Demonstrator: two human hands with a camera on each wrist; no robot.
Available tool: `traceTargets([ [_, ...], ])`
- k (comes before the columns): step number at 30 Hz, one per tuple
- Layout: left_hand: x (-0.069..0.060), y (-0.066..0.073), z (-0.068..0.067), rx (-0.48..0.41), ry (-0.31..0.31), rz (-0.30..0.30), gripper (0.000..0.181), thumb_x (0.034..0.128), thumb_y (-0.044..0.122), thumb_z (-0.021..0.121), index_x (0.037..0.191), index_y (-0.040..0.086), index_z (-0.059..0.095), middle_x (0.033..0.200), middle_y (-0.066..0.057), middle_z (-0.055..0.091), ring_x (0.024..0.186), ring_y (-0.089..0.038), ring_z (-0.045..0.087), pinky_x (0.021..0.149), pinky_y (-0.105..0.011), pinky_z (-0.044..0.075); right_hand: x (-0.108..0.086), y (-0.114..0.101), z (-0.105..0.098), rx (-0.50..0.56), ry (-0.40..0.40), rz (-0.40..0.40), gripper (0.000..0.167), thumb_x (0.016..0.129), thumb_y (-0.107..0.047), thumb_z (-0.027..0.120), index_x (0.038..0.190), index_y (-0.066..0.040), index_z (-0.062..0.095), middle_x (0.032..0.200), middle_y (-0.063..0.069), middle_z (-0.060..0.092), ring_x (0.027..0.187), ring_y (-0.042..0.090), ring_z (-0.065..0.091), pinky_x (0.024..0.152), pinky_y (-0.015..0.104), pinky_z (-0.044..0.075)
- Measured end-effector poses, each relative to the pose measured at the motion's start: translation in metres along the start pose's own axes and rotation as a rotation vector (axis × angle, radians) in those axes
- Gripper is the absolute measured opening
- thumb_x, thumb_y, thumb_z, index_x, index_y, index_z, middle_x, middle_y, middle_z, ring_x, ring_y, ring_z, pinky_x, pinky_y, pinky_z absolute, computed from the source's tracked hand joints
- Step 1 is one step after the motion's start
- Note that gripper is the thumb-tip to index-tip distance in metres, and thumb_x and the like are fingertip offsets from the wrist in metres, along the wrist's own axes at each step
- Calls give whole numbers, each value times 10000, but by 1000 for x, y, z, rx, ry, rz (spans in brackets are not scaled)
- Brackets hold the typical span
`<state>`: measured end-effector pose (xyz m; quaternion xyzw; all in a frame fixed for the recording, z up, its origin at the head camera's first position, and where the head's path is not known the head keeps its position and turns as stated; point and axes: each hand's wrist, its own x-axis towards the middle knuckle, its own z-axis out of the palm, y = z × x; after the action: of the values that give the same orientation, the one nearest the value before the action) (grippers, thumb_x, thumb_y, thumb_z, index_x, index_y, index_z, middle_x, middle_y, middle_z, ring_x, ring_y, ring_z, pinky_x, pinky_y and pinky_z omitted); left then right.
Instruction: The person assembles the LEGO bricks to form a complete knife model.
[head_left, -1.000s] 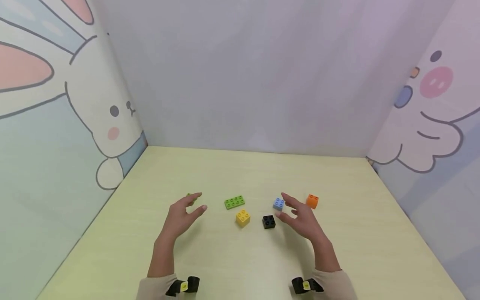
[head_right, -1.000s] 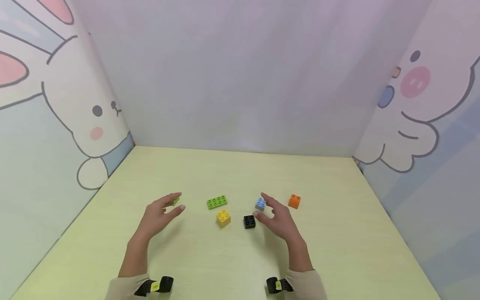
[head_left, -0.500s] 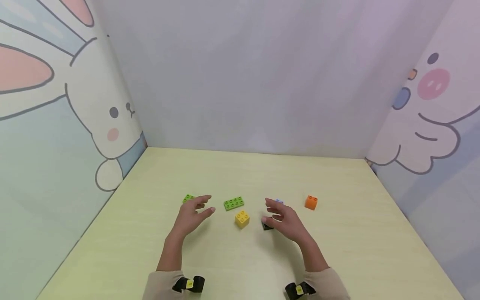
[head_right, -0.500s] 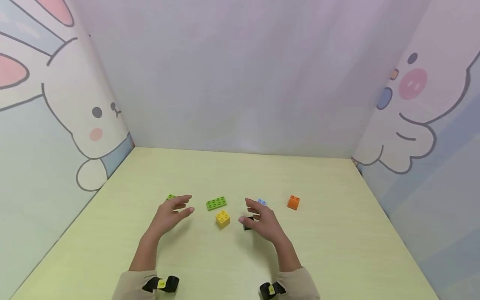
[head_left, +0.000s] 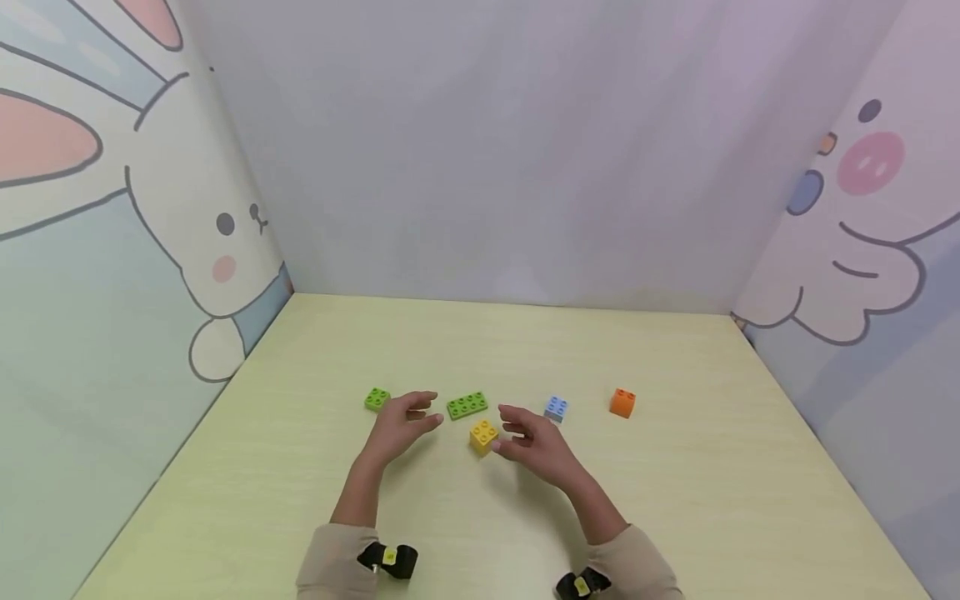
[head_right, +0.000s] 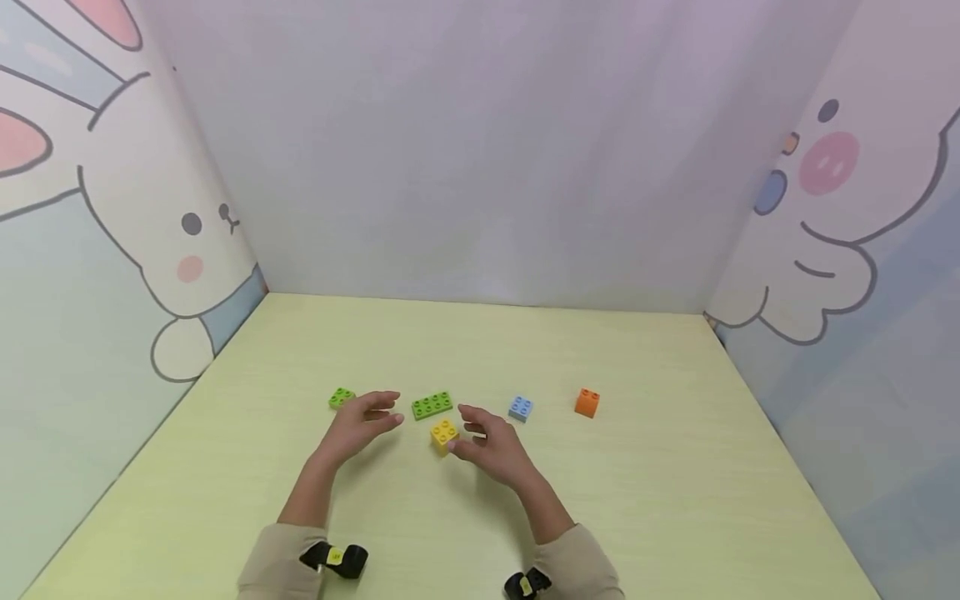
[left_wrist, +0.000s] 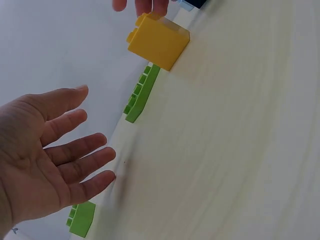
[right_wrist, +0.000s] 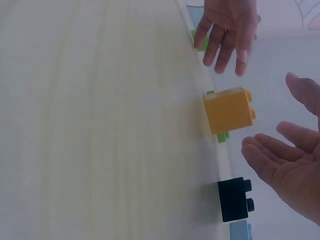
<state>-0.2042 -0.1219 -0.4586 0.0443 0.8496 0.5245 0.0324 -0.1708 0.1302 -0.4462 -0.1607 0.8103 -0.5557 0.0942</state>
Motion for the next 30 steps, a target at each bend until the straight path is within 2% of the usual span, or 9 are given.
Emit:
traceTargets([
  [1,1,0,1,1,-1,1,417,830,182,719,1204,34,609,1161,-177,596,1033,-311,579,824,-401,482,0,-6,2,5,-3,5,562,868,-139,673,1338,57,435,1317,251,456,1170,390,468,917,487,403],
  [5,6,-1,5,17,-9,-3,399,831,180,717,1189,37,616,1143,-170,603,1015,-298,587,817,-393,484,4,-5,10,6,5,6,573,860,-153,682,1328,73,438,1327,239,454,1166,390,469,917,479,406],
  [8,9,0,8,35,-10,-4,390,825,165,720,1180,36,620,1128,-160,607,1004,-286,591,816,-394,483,9,6,13,-1,22,13,603,844,-217,704,1326,46,456,1301,214,486,1148,357,492,903,451,427],
  [14,16,-3,11,111,-20,0,379,802,161,739,1144,36,635,1063,-111,618,933,-233,585,778,-387,480,12,8,17,-43,17,63,617,816,-230,731,1317,22,474,1249,218,519,1115,342,522,886,459,438],
  [19,23,-3,12,167,-40,-4,394,794,164,745,1149,37,631,1036,-95,611,903,-218,559,765,-396,464,16,10,19,-118,15,56,580,807,-226,739,1277,24,510,1199,178,559,1035,297,557,860,440,452],
  [25,28,0,14,168,-70,-36,399,788,154,750,1150,39,630,1049,-100,599,910,-223,546,777,-394,458,21,12,22,-230,26,44,521,789,-245,759,1202,11,569,1042,61,611,900,200,566,783,377,469],
  [30,30,1,15,180,-74,-38,400,761,136,772,1128,41,642,1044,-106,594,904,-225,544,775,-389,453,24,11,22,-273,30,42,485,777,-231,771,1158,8,590,986,37,614,854,169,553,748,355,466],
])
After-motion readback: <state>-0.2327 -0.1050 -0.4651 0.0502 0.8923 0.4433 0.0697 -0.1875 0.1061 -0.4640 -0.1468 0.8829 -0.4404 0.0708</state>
